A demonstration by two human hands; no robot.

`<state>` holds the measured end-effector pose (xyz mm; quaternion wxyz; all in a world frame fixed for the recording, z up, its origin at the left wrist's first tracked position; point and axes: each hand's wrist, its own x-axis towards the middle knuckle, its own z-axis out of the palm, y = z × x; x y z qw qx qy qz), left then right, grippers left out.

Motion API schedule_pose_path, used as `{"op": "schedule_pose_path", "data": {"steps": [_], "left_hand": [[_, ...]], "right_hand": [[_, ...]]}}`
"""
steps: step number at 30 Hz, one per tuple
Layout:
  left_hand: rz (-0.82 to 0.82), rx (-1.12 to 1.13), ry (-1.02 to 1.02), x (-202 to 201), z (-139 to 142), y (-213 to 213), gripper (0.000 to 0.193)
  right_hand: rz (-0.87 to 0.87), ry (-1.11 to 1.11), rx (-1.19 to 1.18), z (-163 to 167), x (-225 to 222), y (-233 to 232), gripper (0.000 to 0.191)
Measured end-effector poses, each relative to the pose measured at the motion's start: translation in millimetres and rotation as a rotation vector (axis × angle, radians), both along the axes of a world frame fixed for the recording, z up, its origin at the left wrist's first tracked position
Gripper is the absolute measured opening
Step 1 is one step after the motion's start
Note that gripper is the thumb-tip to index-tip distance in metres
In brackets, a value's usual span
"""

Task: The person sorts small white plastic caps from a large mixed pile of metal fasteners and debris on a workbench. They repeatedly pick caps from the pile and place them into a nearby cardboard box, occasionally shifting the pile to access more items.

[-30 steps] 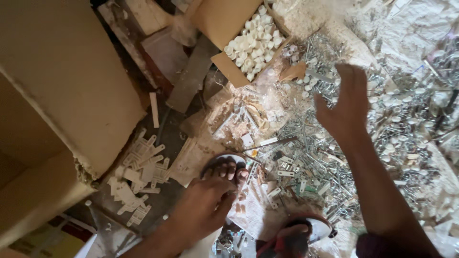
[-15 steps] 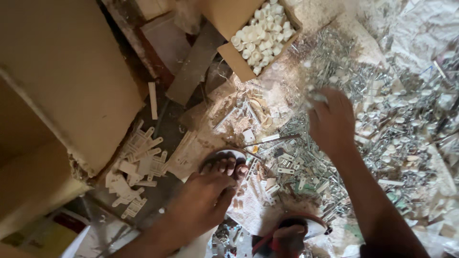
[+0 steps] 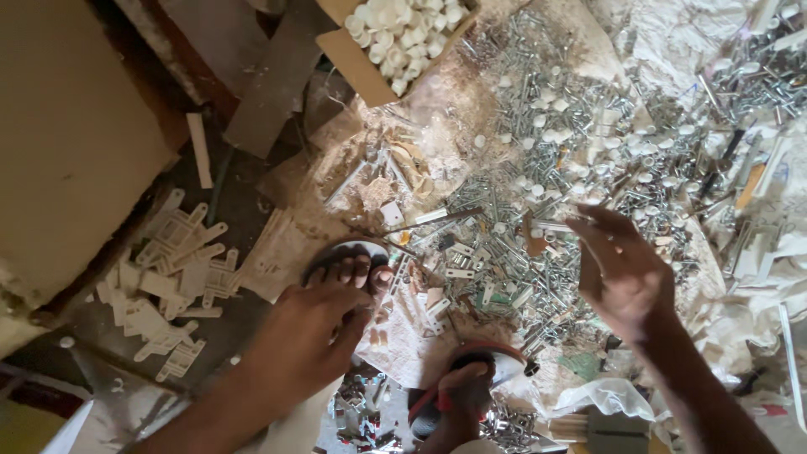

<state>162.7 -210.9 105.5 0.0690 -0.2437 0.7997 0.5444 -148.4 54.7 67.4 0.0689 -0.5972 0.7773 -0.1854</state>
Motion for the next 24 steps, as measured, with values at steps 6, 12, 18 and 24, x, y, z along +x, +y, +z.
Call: {"op": "schedule_pose_path", "data": {"steps": [6, 12, 18, 24], "left_hand": [[0.029, 0.057, -0.02, -2.4, 1.7, 0.0, 0.011], [0.02, 0.017, -0.035, 2.4, -0.6, -0.8, 0.011], [0.032, -0.019, -0.01, 7.3, -7.2, -0.4, 0.013], [0.025, -0.015, 0.056, 7.2, -7.5, 2.4, 0.012]], "right_hand": [[-0.166, 0.107, 0.211, -5.2, -11.7, -26.6, 0.017], [-0.283, -0.132, 0.463, -17.1, 10.0, -41.4, 0.04], [-0.229, -0.132, 0.575, -43.4, 28.2, -9.6, 0.012], [-0.148, -0.218, 0.334, -38.4, 10.7, 59.9, 0.008]]}}
